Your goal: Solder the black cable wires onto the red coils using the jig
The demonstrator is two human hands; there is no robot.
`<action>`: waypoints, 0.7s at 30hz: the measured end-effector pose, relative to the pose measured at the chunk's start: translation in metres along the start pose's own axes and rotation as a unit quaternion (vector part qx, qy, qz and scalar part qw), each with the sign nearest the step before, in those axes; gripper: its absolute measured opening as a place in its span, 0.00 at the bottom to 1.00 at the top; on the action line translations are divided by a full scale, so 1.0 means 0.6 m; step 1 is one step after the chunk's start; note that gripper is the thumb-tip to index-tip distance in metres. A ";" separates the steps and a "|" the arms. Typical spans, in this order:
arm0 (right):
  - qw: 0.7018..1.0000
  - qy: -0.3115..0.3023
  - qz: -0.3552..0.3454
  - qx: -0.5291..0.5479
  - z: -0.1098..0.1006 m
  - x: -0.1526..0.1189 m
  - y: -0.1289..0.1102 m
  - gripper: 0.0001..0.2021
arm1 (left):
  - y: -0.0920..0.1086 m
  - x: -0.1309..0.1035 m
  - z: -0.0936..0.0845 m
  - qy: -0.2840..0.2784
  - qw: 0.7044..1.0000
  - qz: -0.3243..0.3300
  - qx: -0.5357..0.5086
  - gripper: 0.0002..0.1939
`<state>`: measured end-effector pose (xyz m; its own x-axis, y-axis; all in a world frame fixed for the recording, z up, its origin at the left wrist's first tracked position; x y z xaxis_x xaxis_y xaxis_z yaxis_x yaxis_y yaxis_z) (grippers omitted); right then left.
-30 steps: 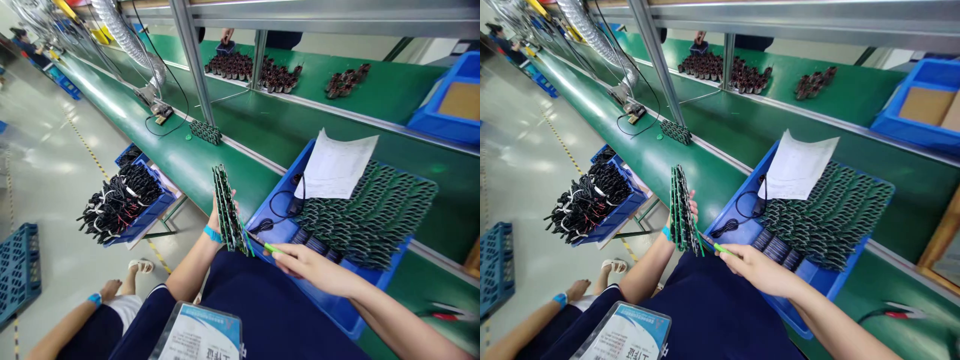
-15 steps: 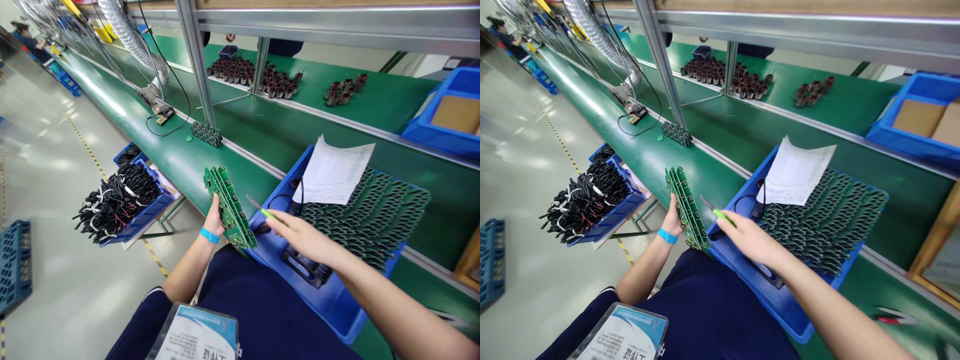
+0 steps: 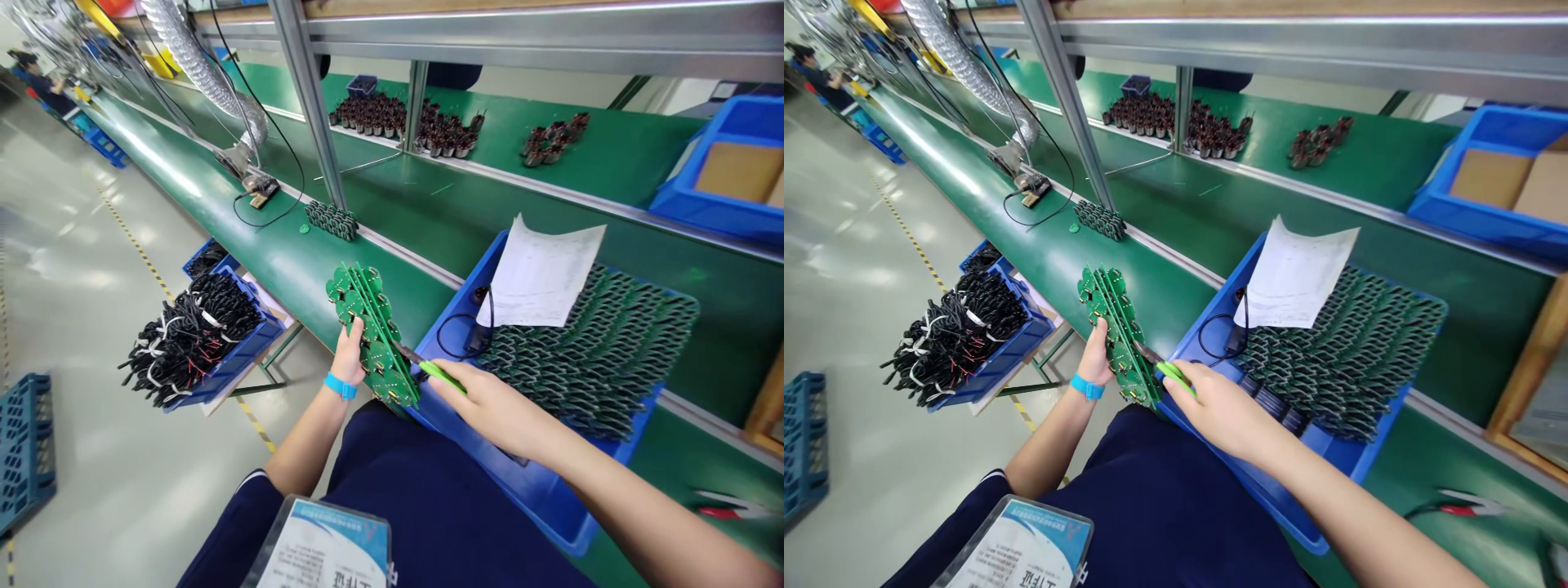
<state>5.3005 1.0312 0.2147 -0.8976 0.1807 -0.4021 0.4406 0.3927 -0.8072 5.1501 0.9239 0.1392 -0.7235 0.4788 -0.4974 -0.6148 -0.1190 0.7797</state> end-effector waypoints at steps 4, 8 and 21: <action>1.000 -0.005 0.007 -0.009 0.001 0.000 -0.002 0.24 | 0.007 -0.003 -0.008 0.017 0.999 0.034 0.017 0.29; 1.000 -0.003 0.011 -0.006 0.001 0.001 -0.001 0.23 | 0.011 -0.006 -0.014 0.024 0.999 0.037 0.025 0.29; 0.919 -0.175 0.057 0.348 0.060 0.010 0.056 0.25 | -0.065 -0.003 0.010 -0.114 0.973 -0.190 -0.056 0.40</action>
<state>5.3102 1.0128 0.1695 -0.8397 -0.1646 -0.5176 0.5423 -0.3057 -0.7826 5.1773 0.9331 0.1119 -0.3554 0.6864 -0.6345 -0.8642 0.0173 0.5028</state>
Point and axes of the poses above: each hand's wrist, its own x-axis towards the middle knuckle, its own z-axis out of the palm, y = z × x, the point moved 5 cm from there along x, towards the middle knuckle, and after that the axes turned 9 degrees about x, right-handed, at the moved point
